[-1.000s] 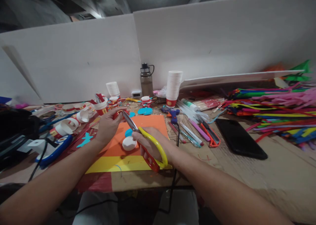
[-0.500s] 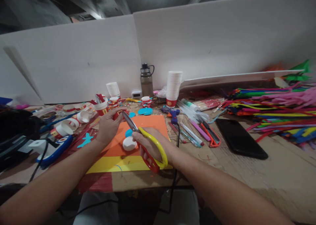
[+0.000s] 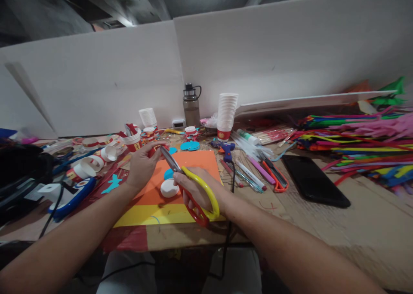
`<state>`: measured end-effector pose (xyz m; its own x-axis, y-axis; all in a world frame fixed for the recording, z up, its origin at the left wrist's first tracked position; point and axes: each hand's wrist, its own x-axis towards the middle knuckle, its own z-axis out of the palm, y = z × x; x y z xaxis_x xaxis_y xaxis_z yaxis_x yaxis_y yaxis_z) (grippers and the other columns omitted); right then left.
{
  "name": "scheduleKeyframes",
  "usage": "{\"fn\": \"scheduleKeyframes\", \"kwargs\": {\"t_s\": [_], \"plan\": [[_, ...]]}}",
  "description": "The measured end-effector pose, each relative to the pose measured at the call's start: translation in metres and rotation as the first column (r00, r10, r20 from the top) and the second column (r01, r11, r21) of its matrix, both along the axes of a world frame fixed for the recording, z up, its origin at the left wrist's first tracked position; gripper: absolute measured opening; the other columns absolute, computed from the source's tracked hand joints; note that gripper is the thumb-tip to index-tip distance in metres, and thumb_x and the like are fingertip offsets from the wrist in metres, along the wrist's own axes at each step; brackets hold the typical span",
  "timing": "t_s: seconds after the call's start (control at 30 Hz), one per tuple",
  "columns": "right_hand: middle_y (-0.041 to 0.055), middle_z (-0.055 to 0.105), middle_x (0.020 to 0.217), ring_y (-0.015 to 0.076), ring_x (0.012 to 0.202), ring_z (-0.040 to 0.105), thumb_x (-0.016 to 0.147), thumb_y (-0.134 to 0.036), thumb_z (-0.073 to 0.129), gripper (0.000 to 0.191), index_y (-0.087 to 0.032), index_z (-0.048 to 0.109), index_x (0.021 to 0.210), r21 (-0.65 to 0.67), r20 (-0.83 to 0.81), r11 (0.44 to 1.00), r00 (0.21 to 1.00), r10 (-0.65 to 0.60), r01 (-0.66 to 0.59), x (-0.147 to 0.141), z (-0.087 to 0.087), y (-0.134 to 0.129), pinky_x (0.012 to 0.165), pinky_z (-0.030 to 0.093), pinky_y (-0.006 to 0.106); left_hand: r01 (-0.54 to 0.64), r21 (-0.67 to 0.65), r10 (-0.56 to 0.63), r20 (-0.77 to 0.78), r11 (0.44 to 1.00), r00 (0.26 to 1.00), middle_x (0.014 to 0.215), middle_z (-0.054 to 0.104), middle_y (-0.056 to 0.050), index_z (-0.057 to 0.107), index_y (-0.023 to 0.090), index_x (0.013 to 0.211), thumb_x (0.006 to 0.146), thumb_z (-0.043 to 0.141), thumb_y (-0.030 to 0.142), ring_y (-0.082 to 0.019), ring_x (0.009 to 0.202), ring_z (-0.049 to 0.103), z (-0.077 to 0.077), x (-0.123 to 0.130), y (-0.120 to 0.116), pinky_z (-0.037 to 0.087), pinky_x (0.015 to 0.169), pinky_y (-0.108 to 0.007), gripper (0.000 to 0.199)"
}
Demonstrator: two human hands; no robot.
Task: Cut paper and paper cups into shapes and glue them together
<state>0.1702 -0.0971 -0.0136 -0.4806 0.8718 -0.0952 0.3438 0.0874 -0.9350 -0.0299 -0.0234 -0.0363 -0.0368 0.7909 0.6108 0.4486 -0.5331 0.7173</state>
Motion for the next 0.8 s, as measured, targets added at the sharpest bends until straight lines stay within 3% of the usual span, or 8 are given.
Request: {"fn": "scheduleKeyframes", "kwargs": {"t_s": [0.3,0.43,0.63,0.8], "plan": [[-0.0043,0.053,0.051,0.0083,0.042,0.051,0.097,-0.051,0.038,0.04,-0.017,0.057,0.089,0.053,-0.003,0.999,1.0,-0.004,0.004,0.0,-0.001,-0.001,0.042,0.039,0.017,0.039,-0.023,-0.037,0.053,0.999,0.998,0.099,0.075,-0.002,0.073,0.023,0.103,0.085,0.057,0.027,-0.014,0.081,0.069,-0.002,0.0,0.002,0.057,0.076,-0.028,0.024],[-0.0043,0.054,0.051,0.0083,0.041,0.051,0.096,-0.053,0.038,0.041,-0.018,0.056,0.086,0.035,-0.008,0.999,1.0,-0.014,0.014,0.001,-0.002,-0.001,0.04,0.04,0.017,0.051,-0.02,-0.05,0.038,0.998,0.998,0.1,0.075,-0.002,0.074,0.023,0.101,0.085,0.057,0.027,-0.017,0.089,0.069,-0.004,-0.003,0.006,0.056,0.084,-0.031,0.023],[-0.0061,0.051,0.053,0.0076,0.037,0.044,0.092,-0.062,0.042,0.045,-0.019,0.058,0.096,-0.161,-0.087,0.986,0.994,-0.066,0.051,0.004,-0.001,0.003,0.031,0.035,0.016,0.026,0.041,-0.022,-0.113,0.999,0.993,0.098,0.075,-0.002,0.075,0.025,0.101,0.084,0.055,0.021,-0.017,0.093,0.067,-0.003,-0.011,0.012,0.052,0.089,-0.031,0.026],[-0.007,0.046,0.053,0.0076,0.037,0.042,0.093,-0.062,0.04,0.046,-0.02,0.057,0.098,-0.297,-0.116,0.954,0.99,-0.077,0.039,0.007,0.005,0.008,0.031,0.036,0.017,0.046,-0.022,-0.047,-0.082,0.999,0.995,0.091,0.074,-0.001,0.075,0.025,0.102,0.083,0.056,0.023,-0.015,0.081,0.067,-0.003,-0.011,0.015,0.057,0.078,-0.028,0.027]]}}
